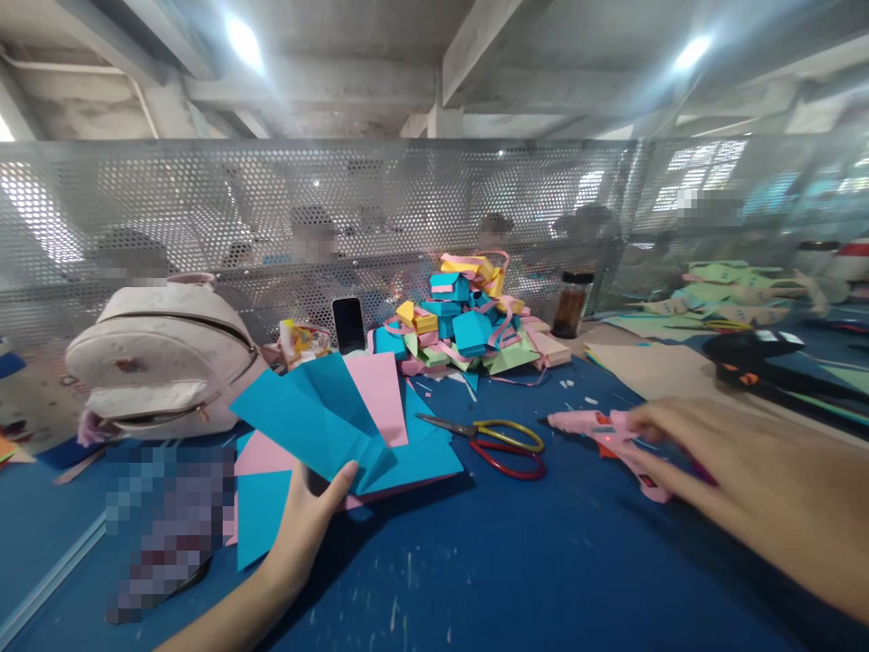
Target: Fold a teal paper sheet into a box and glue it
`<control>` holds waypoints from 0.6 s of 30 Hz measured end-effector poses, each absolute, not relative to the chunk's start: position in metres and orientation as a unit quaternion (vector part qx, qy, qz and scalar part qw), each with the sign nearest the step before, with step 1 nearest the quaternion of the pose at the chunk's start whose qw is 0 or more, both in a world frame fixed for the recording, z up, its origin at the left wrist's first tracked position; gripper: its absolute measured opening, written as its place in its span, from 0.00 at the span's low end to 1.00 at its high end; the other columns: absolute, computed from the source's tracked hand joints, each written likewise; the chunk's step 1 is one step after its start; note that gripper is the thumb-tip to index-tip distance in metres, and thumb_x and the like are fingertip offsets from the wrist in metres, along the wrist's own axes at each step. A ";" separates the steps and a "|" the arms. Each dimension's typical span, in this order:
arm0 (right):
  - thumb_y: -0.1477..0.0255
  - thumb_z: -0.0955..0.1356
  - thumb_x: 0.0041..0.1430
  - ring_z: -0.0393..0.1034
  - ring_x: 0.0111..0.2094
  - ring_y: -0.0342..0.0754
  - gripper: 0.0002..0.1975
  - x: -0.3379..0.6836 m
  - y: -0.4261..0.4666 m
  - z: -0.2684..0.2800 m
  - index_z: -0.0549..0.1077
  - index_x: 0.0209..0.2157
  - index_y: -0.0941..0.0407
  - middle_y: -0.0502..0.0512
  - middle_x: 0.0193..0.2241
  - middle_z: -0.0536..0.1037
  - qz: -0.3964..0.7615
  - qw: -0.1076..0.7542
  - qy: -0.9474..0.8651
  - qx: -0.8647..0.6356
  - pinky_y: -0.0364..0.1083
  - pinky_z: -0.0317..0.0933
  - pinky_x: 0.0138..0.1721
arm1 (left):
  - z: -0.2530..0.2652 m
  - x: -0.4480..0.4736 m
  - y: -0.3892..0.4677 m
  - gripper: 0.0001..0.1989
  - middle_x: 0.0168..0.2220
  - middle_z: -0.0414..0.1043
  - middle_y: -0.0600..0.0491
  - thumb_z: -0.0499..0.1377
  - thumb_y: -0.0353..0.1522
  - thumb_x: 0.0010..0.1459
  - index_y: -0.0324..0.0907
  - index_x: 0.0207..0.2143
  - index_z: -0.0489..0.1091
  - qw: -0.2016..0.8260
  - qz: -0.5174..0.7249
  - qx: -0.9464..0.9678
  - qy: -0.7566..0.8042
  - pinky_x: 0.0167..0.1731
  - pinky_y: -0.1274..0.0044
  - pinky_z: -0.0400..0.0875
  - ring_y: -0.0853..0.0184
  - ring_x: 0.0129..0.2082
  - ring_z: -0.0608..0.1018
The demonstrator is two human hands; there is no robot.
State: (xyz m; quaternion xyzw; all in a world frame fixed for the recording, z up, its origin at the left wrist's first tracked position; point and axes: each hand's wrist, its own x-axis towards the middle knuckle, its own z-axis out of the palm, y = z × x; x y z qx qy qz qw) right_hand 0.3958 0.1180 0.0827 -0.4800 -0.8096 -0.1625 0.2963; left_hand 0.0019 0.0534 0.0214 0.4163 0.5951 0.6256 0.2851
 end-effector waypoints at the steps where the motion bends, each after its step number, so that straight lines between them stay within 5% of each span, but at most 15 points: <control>1: 0.50 0.60 0.63 0.74 0.40 0.57 0.22 0.380 0.111 0.086 0.76 0.41 0.50 0.59 0.40 0.79 -0.138 0.282 -0.849 -0.425 0.55 0.66 0.41 | 0.022 0.002 0.053 0.26 0.48 0.76 0.43 0.66 0.44 0.50 0.40 0.47 0.68 0.282 0.627 0.418 0.594 0.53 0.61 0.68 0.49 0.53 0.75; 7: 0.62 0.70 0.60 0.67 0.52 0.58 0.23 0.284 0.113 0.068 0.68 0.53 0.56 0.61 0.51 0.74 -0.021 0.264 -0.943 -0.203 0.57 0.63 0.51 | 0.024 0.002 0.050 0.26 0.49 0.75 0.43 0.66 0.45 0.51 0.40 0.48 0.67 0.274 0.625 0.424 0.595 0.53 0.63 0.69 0.49 0.54 0.74; 18: 0.81 0.70 0.58 0.68 0.42 0.50 0.09 0.222 0.144 0.015 0.71 0.37 0.53 0.50 0.37 0.78 0.153 0.413 -0.890 -0.121 0.51 0.59 0.45 | 0.013 -0.003 0.050 0.32 0.52 0.73 0.43 0.62 0.50 0.53 0.41 0.54 0.64 0.318 0.587 0.424 0.612 0.53 0.63 0.69 0.50 0.55 0.73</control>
